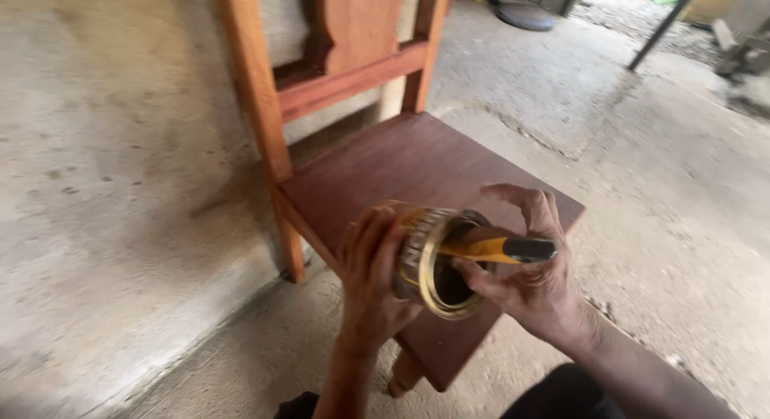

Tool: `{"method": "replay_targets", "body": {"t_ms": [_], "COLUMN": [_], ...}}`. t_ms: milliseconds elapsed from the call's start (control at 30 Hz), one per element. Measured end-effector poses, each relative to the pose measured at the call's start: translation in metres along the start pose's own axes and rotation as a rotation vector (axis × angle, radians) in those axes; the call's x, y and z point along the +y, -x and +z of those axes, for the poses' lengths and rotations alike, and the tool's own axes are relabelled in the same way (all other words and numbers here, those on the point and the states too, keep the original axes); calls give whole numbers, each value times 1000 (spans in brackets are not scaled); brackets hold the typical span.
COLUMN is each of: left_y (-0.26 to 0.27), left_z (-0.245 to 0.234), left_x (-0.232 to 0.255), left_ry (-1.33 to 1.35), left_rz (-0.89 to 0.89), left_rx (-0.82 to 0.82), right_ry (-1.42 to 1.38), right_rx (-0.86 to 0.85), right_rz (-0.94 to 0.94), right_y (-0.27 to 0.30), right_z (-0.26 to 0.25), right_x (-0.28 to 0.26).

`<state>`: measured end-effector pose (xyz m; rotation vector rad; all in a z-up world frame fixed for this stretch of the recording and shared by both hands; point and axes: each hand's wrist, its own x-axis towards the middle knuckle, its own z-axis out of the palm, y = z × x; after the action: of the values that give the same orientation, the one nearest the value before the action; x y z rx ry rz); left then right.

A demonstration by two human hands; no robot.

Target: The recorder is applying varnish or wood stain to a wooden furniture base and then a chair using a paint brush.

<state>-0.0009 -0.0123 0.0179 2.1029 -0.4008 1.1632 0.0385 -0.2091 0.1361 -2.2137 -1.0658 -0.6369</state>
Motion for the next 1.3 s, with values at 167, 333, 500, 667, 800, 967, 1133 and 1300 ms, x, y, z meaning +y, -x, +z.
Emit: {"method": "replay_targets", "body": {"t_ms": [167, 333, 500, 667, 800, 967, 1133, 1300], "left_y": [-2, -2, 1, 6, 14, 16, 43, 71], "left_z": [-1, 1, 6, -4, -3, -28, -77, -104], "left_x": [3, 4, 2, 10, -1, -10, -28, -59], "left_ry": [-87, -138, -194, -265, -337, -221, 28, -88], "left_rz": [7, 34, 36, 17, -9, -157, -513, -644], "left_rx": [65, 76, 68, 205, 272, 517, 776, 931], "right_ry": [116, 13, -303, -760, -760, -918, -1271, -1480], "right_rx": [-110, -294, -242, -110, -72, 16, 94, -65], "right_rz": [-410, -575, -432, 207, 307, 739, 1113, 1042], "right_y": [9, -1, 7, 12, 11, 0, -10, -22], "right_z": [-13, -39, -34, -34, -36, -21, 26, 58], "right_x": [34, 14, 29, 47, 62, 66, 93, 97]}}
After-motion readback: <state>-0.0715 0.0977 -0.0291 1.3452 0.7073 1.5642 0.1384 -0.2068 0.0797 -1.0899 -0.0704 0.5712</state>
